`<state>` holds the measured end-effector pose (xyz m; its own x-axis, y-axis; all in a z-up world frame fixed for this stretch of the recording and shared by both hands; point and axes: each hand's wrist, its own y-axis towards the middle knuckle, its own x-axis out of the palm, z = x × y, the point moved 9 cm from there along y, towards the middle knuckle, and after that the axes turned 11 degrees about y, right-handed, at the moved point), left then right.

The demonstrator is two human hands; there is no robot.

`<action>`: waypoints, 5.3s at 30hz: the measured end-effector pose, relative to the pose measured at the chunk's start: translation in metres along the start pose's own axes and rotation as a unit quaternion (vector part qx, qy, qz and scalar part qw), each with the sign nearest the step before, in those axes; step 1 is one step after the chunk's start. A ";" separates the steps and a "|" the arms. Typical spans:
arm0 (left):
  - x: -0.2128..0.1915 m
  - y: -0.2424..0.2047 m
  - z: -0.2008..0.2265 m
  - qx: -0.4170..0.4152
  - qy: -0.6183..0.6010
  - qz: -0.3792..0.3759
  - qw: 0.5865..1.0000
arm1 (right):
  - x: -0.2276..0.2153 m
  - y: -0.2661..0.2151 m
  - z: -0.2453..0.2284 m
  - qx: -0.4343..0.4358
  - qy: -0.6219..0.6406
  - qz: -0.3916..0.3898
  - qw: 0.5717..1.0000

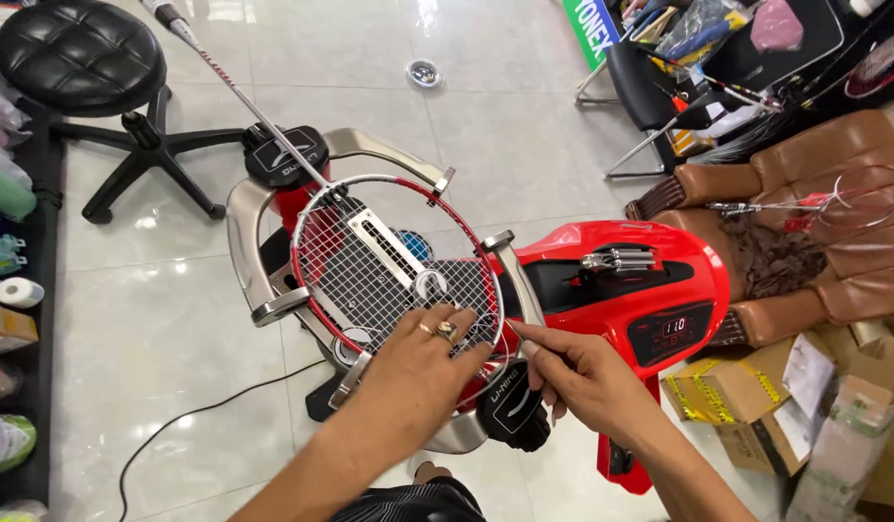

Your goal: The person strings a badminton racket mounted on a red tensioning machine. They thread the string through the grommets, pull it tight, and secure it using a yellow plastic tool and a metal clamp. The process involves repeated threading, pulling, and clamping of the string across the racket head.

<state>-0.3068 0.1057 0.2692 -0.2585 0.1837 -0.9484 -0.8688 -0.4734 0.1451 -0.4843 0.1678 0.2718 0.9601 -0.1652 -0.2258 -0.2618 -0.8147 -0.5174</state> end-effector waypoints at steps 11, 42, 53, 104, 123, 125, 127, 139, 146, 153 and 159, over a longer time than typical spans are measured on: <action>-0.031 -0.025 0.015 -0.030 -0.025 0.228 0.973 | 0.004 0.002 -0.019 0.078 -0.070 0.018 0.994; -0.017 -0.009 0.031 -0.045 -0.031 0.205 0.977 | 0.011 0.018 -0.073 0.053 -0.325 0.032 0.944; -0.005 -0.003 0.035 -0.038 -0.018 0.188 0.981 | 0.022 0.019 -0.089 0.044 -0.394 0.021 0.918; -0.007 -0.014 0.028 -0.044 -0.023 0.189 0.981 | 0.016 0.024 -0.077 0.025 -0.374 -0.060 0.925; -0.006 -0.019 0.024 -0.043 -0.025 0.194 0.980 | 0.026 0.027 -0.087 0.011 -0.428 -0.087 0.899; -0.012 -0.016 0.023 -0.043 -0.017 0.198 0.979 | 0.026 0.024 -0.087 0.025 -0.417 -0.081 0.905; -0.024 -0.015 0.022 -0.046 -0.006 0.201 0.979 | 0.026 0.021 -0.083 0.035 -0.406 -0.078 0.910; 0.007 0.060 -0.032 -0.158 -0.011 0.061 0.986 | 0.035 0.002 -0.067 0.016 -0.366 -0.038 0.930; 0.036 0.068 -0.067 -0.239 -0.096 -0.133 0.957 | 0.033 -0.003 -0.062 0.012 -0.323 -0.036 0.946; 0.009 0.074 -0.052 -0.161 -0.103 -0.115 0.975 | 0.029 0.009 -0.058 0.032 -0.318 -0.039 0.947; 0.008 0.075 -0.047 -0.134 -0.110 -0.070 0.982 | 0.027 0.014 -0.059 0.054 -0.323 -0.065 0.943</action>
<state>-0.3546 0.0314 0.2597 -0.2547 0.4318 -0.8653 -0.7673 -0.6348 -0.0910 -0.4564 0.1193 0.3075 0.7335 0.3339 -0.5920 -0.1878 -0.7375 -0.6487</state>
